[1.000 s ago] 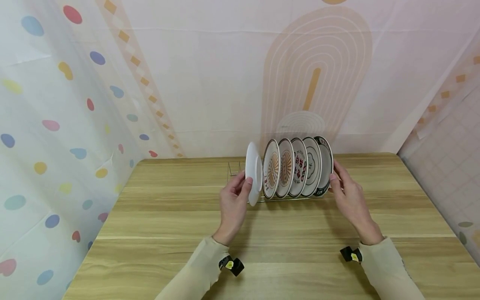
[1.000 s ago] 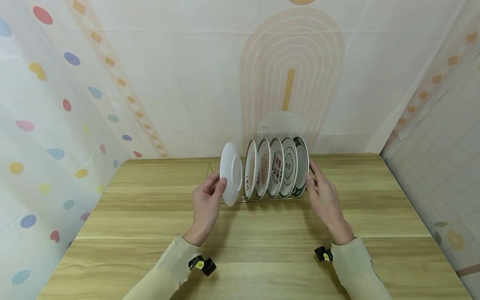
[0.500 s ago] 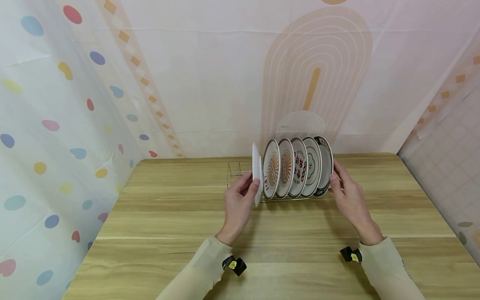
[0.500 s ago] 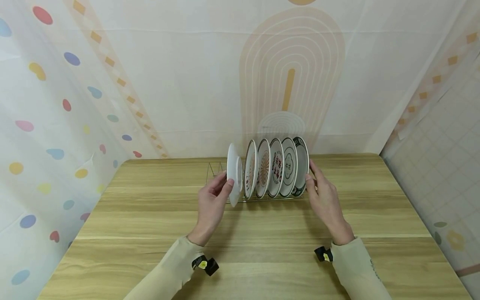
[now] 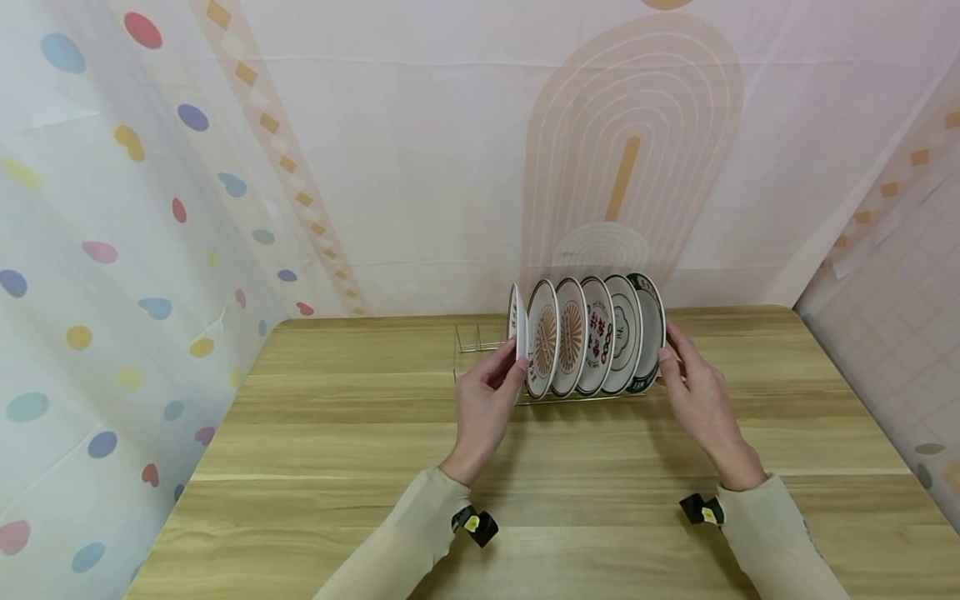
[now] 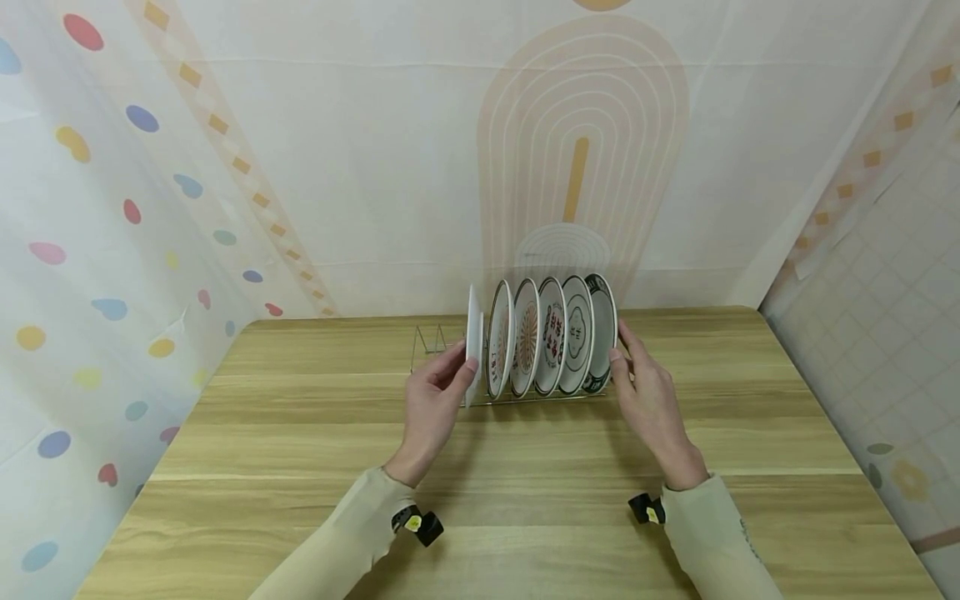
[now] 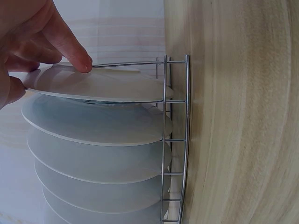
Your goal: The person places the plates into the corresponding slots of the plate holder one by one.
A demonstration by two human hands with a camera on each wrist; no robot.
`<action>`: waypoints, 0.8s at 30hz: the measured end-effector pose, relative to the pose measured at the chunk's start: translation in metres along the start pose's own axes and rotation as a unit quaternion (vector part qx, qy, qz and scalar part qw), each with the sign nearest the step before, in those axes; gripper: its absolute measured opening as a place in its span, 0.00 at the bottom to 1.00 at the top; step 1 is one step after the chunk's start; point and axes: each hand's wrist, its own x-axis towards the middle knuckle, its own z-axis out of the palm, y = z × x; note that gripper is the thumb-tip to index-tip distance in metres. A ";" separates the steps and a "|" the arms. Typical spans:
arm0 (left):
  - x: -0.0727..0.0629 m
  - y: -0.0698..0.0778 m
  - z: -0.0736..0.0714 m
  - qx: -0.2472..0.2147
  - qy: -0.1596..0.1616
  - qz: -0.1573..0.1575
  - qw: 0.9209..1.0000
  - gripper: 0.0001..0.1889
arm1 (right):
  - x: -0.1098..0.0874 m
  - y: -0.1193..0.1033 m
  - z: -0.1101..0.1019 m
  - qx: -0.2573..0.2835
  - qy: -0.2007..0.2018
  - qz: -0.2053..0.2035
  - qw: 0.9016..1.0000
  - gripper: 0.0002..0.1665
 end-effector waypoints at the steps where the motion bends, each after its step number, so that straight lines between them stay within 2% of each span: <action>1: 0.000 0.000 0.000 0.000 -0.003 -0.001 1.000 0.18 | 0.000 0.000 0.000 0.000 0.000 -0.001 1.000 0.29; 10: 0.000 -0.005 0.001 0.020 -0.008 0.005 1.000 0.18 | 0.001 0.000 0.001 -0.004 0.000 -0.006 1.000 0.29; 18: 0.000 -0.011 0.001 0.013 -0.007 0.005 1.000 0.19 | 0.001 0.000 0.004 0.005 -0.001 -0.007 1.000 0.29; 24: 0.000 -0.013 0.002 0.020 -0.030 0.011 0.999 0.19 | 0.001 -0.001 0.003 -0.018 0.006 -0.007 1.000 0.29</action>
